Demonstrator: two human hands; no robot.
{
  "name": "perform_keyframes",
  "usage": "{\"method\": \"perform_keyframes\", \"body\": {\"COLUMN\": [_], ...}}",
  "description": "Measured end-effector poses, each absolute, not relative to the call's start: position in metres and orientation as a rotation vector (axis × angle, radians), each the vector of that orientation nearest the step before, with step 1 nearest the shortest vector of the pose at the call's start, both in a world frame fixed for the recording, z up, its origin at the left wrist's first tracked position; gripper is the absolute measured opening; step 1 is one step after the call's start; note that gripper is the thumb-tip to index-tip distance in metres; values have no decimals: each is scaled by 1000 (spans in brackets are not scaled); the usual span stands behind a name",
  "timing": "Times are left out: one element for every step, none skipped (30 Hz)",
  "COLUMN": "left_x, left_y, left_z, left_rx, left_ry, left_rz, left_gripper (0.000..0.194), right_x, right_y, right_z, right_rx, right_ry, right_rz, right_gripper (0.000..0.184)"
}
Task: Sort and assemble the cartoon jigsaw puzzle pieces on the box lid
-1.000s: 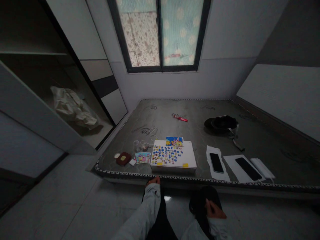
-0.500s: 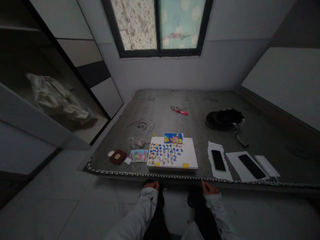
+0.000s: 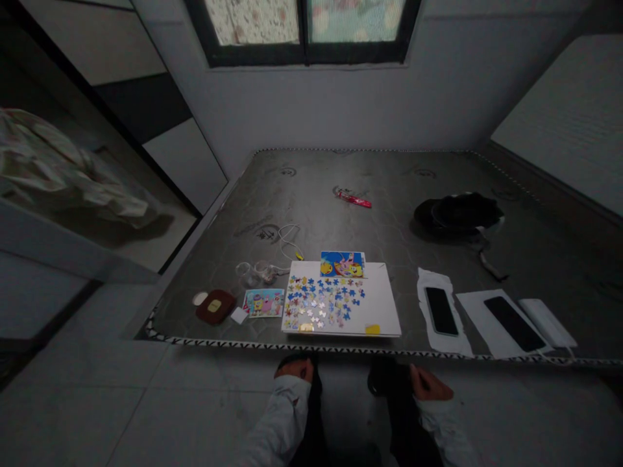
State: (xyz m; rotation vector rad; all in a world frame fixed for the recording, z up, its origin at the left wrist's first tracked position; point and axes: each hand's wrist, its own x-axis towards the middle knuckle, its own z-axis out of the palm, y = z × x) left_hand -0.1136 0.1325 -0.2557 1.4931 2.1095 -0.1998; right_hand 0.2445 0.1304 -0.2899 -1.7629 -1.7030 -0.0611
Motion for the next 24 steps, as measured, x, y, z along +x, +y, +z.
{"method": "perform_keyframes", "body": {"left_x": [-115,-116,-117,-118,-119,-120,-121,-123,-124,-125,-126,-127,-127,-128,-128,-127,-127,-126,-125,-124,-123,-122,-121,-121], "left_y": [133,132,132,132,131,131,130,130,129,129,129,129,129,130,130,131,131,132,132,133,133,133,134,134], "left_z": [-258,-260,-262,-264,-265,-267,-268,-269,-270,-270,-271,-271,-272,-272,-272,-272,-272,-272,-272,-272,-272,-272,-272,-273], "left_rx": [1503,1510,1514,1516,1516,1515,1514,1514,1516,1519,1522,1525,1526,1527,1527,1529,1532,1535,1539,1542,1545,1547,1548,1550], "left_ry": [2107,2106,2107,2110,2113,2116,2118,2119,2117,2114,2110,2107,2106,2107,2108,2108,2107,2104,2101,2097,2093,2088,2083,2078], "left_rz": [-199,-197,-196,-196,-196,-197,-198,-199,-200,-201,-203,-206,-209,-211,-213,-215,-216,-216,-215,-214,-212,-209,-206,-204], "left_gripper": [47,47,47,47,47,47,47,47,46,46,45,45,45,45,45,45,45,44,43,43,42,42,41,41], "right_x": [243,241,238,235,232,229,226,224,222,220,218,216,214,211,207,201,194,186,177,168,158,149,141,135], "right_y": [132,133,134,135,136,138,140,142,146,151,157,164,174,184,195,208,221,234,246,259,270,281,291,299], "right_z": [-291,-291,-292,-292,-291,-290,-289,-286,-284,-280,-276,-272,-267,-263,-258,-253,-248,-244,-240,-237,-234,-232,-231,-230], "right_rx": [-1763,-1762,-1760,-1759,-1757,-1752,-1744,-1734,-1725,-1718,-1711,-1705,-1699,-1690,-1686,-1675,-1662,-1659,-1666,-1677,-1694,-1705,-1714,-1720], "right_ry": [-1693,-1685,-1680,-1678,-1679,-1683,-1689,-1696,-1700,-1702,-1703,-1705,-1709,-1716,-1730,-1749,-1773,-1788,-1794,-1792,-1778,-1771,-1768,-1769], "right_rz": [-67,-70,-70,-71,-70,-70,-70,-73,-80,-87,-96,-102,-105,-102,-89,-69,-44,-22,-4,10,17,31,47,64], "right_gripper": [66,65,63,62,62,61,60,59,57,54,52,52,52,52,50,48,47,44,42,42,43,44,45,45]}}
